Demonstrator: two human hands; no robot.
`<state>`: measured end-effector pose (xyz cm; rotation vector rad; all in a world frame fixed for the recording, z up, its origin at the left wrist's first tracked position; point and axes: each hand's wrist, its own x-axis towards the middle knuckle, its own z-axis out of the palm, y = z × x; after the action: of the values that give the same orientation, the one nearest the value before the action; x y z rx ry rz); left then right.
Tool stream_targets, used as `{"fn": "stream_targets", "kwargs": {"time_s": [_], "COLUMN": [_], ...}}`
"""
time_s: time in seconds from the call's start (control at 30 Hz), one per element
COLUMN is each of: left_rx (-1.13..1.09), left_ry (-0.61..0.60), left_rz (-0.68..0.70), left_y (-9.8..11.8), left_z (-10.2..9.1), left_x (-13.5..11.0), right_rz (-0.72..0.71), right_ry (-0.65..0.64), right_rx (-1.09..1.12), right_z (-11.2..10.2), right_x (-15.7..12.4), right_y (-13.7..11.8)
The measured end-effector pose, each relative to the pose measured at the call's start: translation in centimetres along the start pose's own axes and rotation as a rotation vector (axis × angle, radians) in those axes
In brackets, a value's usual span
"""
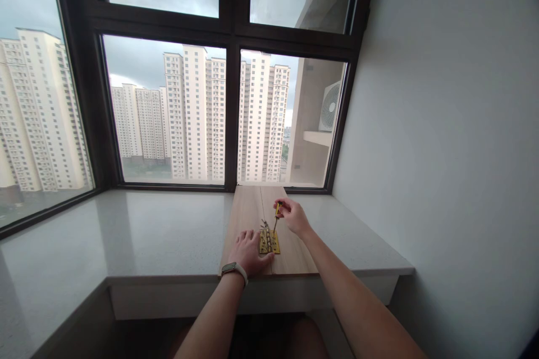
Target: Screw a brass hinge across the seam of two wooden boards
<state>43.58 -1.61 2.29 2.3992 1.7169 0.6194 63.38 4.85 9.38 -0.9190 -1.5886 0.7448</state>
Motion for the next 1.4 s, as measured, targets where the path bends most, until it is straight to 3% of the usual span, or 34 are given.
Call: {"fn": "stream_targets", "kwargs": {"time_s": [0.3,0.53,0.73,1.4], "left_rx": [-0.008,-0.004,-0.002,0.009], "left_ry": [0.015,0.004,0.011,0.029], "left_rz": [0.027,0.011,0.015,0.028], "left_y": [-0.3,-0.2,-0.4,-0.5], "left_z": [0.2,0.3,0.5,0.6], "left_x": [0.1,0.2,0.3,0.2], "right_rz": [-0.072,-0.044,0.013,-0.047], "right_ry": [0.199,-0.001,-0.071,0.039], "right_rx": [-0.14,-0.084,0.044,-0.029], "right_z": [1.3,0.3,-0.7,-0.5], "right_x": [-1.4,-0.7,-0.5,-0.4], "right_y": [0.0,-0.7,-1.3,0.9]}}
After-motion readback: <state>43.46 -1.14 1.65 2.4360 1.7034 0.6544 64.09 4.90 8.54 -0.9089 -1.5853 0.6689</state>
